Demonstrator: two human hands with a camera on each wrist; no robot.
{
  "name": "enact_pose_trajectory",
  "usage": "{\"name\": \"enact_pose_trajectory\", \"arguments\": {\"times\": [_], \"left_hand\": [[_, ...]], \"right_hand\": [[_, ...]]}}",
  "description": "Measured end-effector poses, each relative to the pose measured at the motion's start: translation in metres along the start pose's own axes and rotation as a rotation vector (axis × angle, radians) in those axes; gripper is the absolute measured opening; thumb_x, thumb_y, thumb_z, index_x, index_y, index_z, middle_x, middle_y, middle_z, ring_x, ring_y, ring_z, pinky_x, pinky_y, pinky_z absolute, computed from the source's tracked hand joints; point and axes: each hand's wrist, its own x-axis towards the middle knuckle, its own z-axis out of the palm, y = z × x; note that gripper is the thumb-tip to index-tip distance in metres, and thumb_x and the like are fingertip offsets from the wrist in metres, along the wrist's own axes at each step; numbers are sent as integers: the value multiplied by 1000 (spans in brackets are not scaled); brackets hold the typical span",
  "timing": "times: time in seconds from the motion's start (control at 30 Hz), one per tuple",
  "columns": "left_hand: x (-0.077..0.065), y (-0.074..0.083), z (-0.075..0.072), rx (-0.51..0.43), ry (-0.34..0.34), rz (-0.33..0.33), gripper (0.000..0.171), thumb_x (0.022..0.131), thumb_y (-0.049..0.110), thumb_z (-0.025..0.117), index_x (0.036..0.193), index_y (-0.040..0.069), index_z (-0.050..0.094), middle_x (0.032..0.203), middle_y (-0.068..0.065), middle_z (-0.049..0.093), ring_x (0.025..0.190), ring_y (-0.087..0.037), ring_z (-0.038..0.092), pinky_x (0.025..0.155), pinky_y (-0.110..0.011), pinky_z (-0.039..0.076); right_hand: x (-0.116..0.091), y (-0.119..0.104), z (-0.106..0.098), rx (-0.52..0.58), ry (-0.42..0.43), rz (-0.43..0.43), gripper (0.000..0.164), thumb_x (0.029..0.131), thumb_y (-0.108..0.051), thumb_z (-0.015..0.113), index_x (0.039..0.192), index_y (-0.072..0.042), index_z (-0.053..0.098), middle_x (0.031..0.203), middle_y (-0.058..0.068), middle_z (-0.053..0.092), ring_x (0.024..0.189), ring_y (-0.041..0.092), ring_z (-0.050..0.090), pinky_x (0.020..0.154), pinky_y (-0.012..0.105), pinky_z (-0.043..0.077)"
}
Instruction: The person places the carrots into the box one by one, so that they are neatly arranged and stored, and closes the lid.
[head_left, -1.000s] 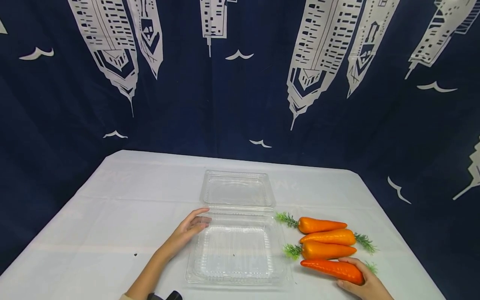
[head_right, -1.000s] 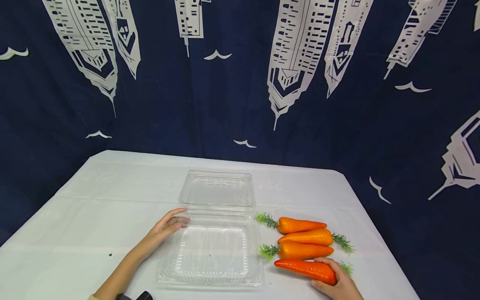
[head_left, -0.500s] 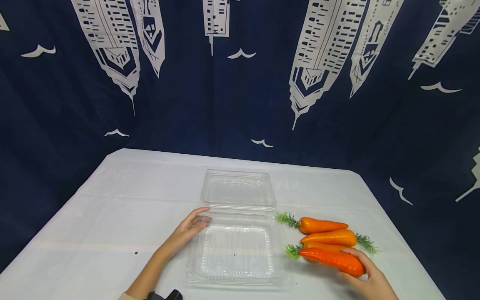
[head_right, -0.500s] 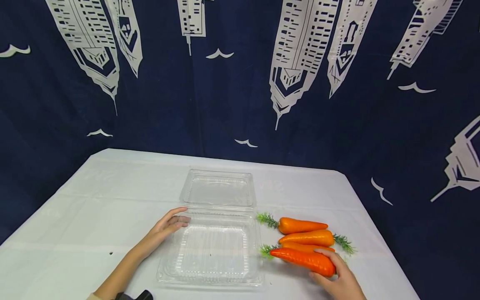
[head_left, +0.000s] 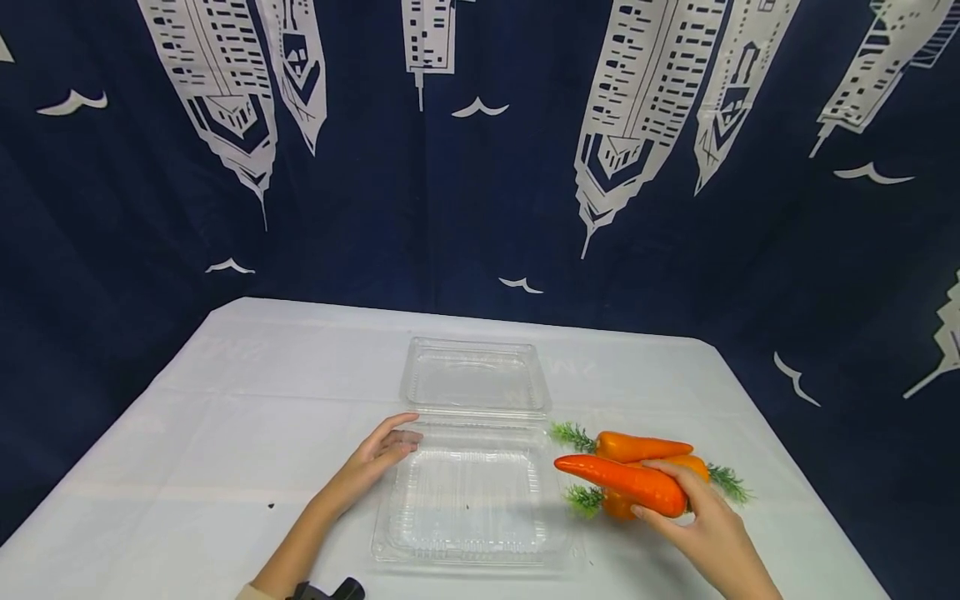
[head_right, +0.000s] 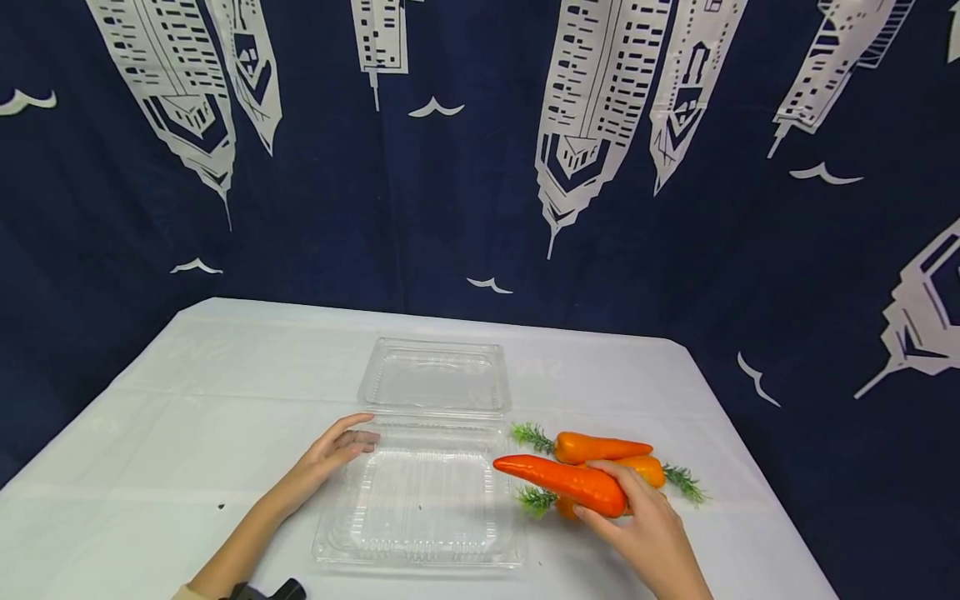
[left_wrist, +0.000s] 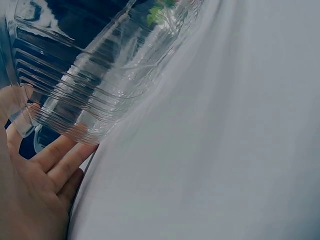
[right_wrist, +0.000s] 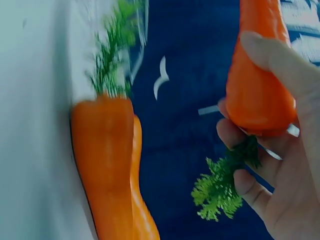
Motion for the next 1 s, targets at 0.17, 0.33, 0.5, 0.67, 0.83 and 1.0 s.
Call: {"name": "enact_pose_trajectory", "arguments": {"times": [0.17,0.33,0.5,0.67,0.83,1.0], "left_hand": [[0,-1,0,-13,4,-7,44,96,24,44,138,20,31,127,-20,49,116,-37,49,99,-52,36],[1,-2,1,-27,2,-15,44,95,25,45,138,23,32,126,-18,50,117,-34,50,99,-48,36],[1,-1,1,-25,19,-15,45,95,25,45,138,22,32,126,-17,51,117,-34,50,100,-50,36],[3,1,2,-28,31,-27,43,95,24,45,137,24,34,127,-15,51,117,-32,50,100,-47,35],[3,2,1,-35,34,-44,42,96,24,44,136,23,35,126,-16,52,116,-31,51,101,-47,32],[2,0,0,-57,52,-87,40,96,27,42,135,25,37,125,-14,54,114,-29,52,104,-50,28]], "right_hand": [[7,-20,14,35,64,-82,56,74,-47,69,120,-20,51,121,14,54,98,30,54,75,47,47],[12,-37,29,28,162,-223,50,73,-36,74,116,-18,55,116,10,59,95,27,57,77,45,46],[23,-53,41,-10,234,-345,51,69,-26,78,114,-17,56,110,6,63,95,24,58,79,37,37],[35,-65,52,-40,240,-411,52,68,-26,78,114,-16,56,109,4,64,97,22,59,77,31,27],[44,-75,65,-88,185,-417,52,70,-32,76,116,-17,57,109,2,64,98,19,60,80,32,25],[52,-84,79,-161,145,-423,51,69,-33,77,113,-16,59,106,3,66,96,20,61,90,40,31]]}}
